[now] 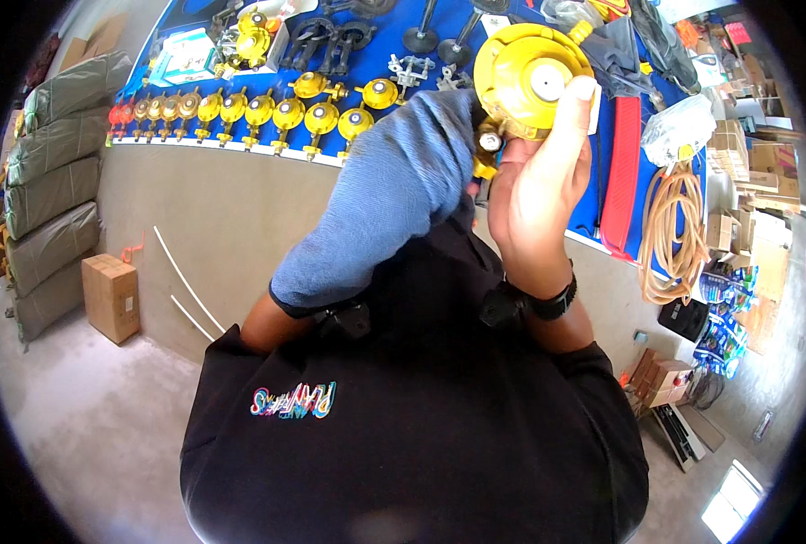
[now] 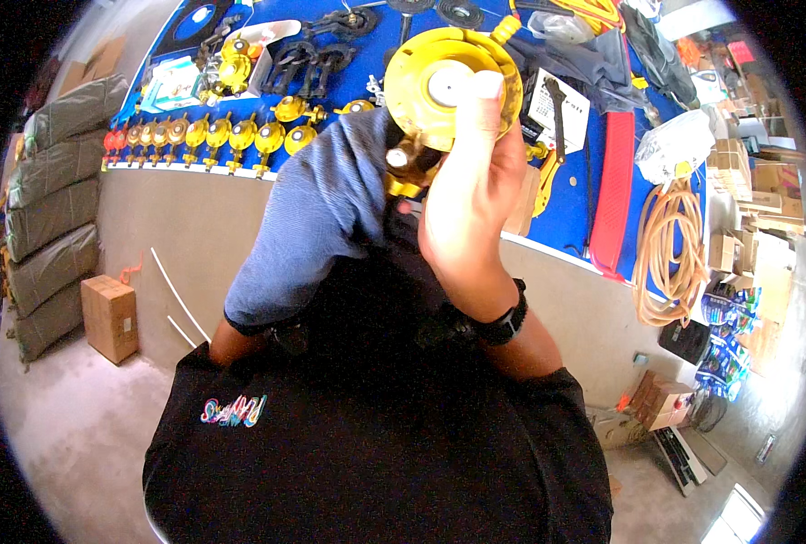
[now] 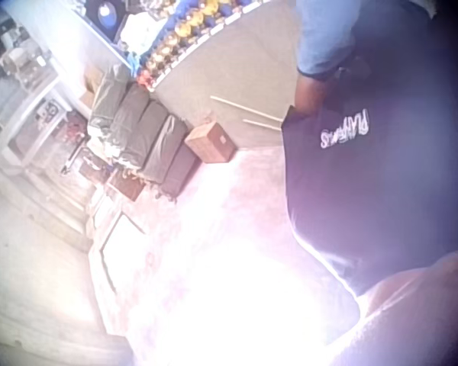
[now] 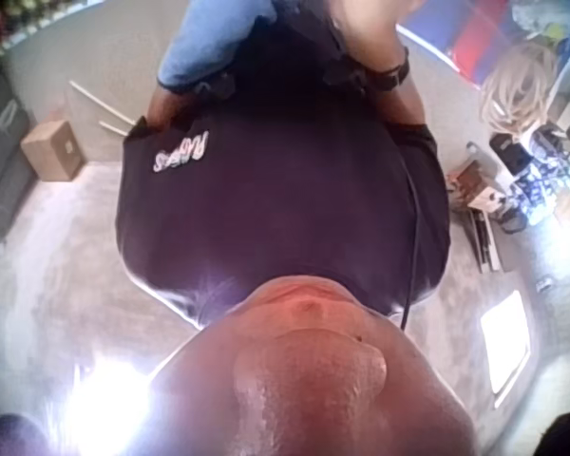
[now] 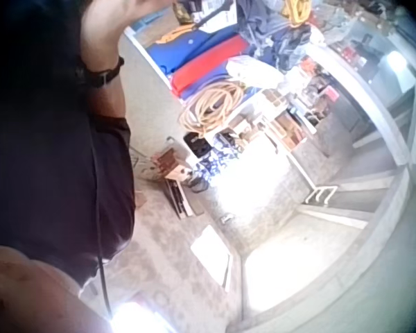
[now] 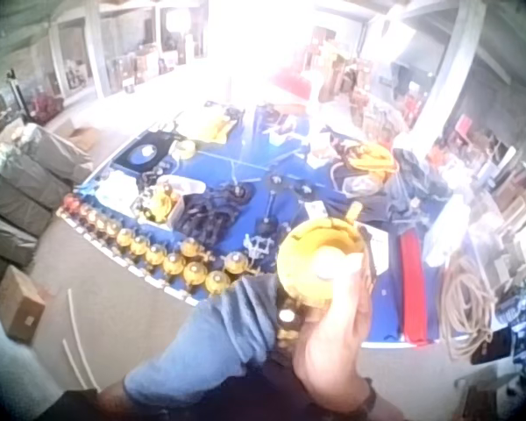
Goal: The person wipes the exterior of a yellow gas regulator using a blue cloth, handling the regulator by its metal components and body to reach different sides.
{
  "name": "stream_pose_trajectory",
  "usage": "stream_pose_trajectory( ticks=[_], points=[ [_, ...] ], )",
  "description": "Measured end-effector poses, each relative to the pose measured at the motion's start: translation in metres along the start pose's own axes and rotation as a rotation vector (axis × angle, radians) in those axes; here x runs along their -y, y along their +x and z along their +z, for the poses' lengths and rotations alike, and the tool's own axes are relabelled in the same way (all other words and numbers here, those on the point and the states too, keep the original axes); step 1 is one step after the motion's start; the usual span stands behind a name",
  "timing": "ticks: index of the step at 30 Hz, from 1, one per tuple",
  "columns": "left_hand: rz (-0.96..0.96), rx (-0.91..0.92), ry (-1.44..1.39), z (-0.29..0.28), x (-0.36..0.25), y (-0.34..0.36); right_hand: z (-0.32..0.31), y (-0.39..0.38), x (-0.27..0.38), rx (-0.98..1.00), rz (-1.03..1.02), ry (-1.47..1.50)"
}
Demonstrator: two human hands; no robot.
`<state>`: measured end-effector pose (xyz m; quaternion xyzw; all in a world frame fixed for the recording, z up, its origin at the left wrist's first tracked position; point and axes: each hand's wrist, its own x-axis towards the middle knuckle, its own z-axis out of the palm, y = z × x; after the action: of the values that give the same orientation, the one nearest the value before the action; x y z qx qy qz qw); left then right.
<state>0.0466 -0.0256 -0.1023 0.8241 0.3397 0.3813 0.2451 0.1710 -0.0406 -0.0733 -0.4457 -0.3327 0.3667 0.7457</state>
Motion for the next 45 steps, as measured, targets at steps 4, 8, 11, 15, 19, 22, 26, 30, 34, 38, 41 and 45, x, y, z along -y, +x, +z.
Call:
stream_pose_trajectory(
  ticks=[4,8,11,15,19,22,26,30,34,38,41,45],
  points=[
    [-0.12,-0.02,0.009,-0.02,-0.003,0.002,-0.018,0.014,0.013,0.172,0.074,0.015],
    [-0.168,-0.026,0.002,-0.019,0.018,-0.006,-0.039,0.029,0.037,0.475,0.046,-0.048],
    [-0.191,-0.006,-0.004,-0.028,0.005,0.002,-0.048,0.036,0.045,0.61,0.058,-0.112],
    [-0.256,-0.001,-0.261,-0.036,0.006,0.01,-0.061,0.039,0.045,0.492,0.162,0.084],
    [-0.493,-0.104,-0.948,-0.05,-0.013,0.008,-0.067,0.044,0.042,0.343,0.154,0.142],
    [-0.492,-0.156,-1.234,-0.046,-0.005,0.004,-0.06,0.043,0.046,0.293,0.147,0.212],
    [-0.301,-0.138,-0.978,-0.029,0.022,-0.008,-0.061,0.045,0.042,0.294,0.183,0.305],
    [-0.153,0.045,-0.087,-0.028,0.041,-0.022,-0.063,0.042,0.041,0.258,0.164,0.318],
    [-0.15,0.037,0.089,-0.033,0.042,-0.036,-0.06,0.041,0.037,0.224,0.168,0.346],
    [-0.174,0.011,0.109,-0.042,0.037,-0.036,-0.056,0.041,0.038,0.227,0.195,0.35],
    [-0.167,-0.005,0.12,-0.043,0.033,-0.033,-0.048,0.038,0.038,0.241,0.21,0.346],
    [-0.105,-0.001,0.132,-0.035,0.03,-0.024,-0.047,0.033,0.036,0.26,0.218,0.271]
  ],
)
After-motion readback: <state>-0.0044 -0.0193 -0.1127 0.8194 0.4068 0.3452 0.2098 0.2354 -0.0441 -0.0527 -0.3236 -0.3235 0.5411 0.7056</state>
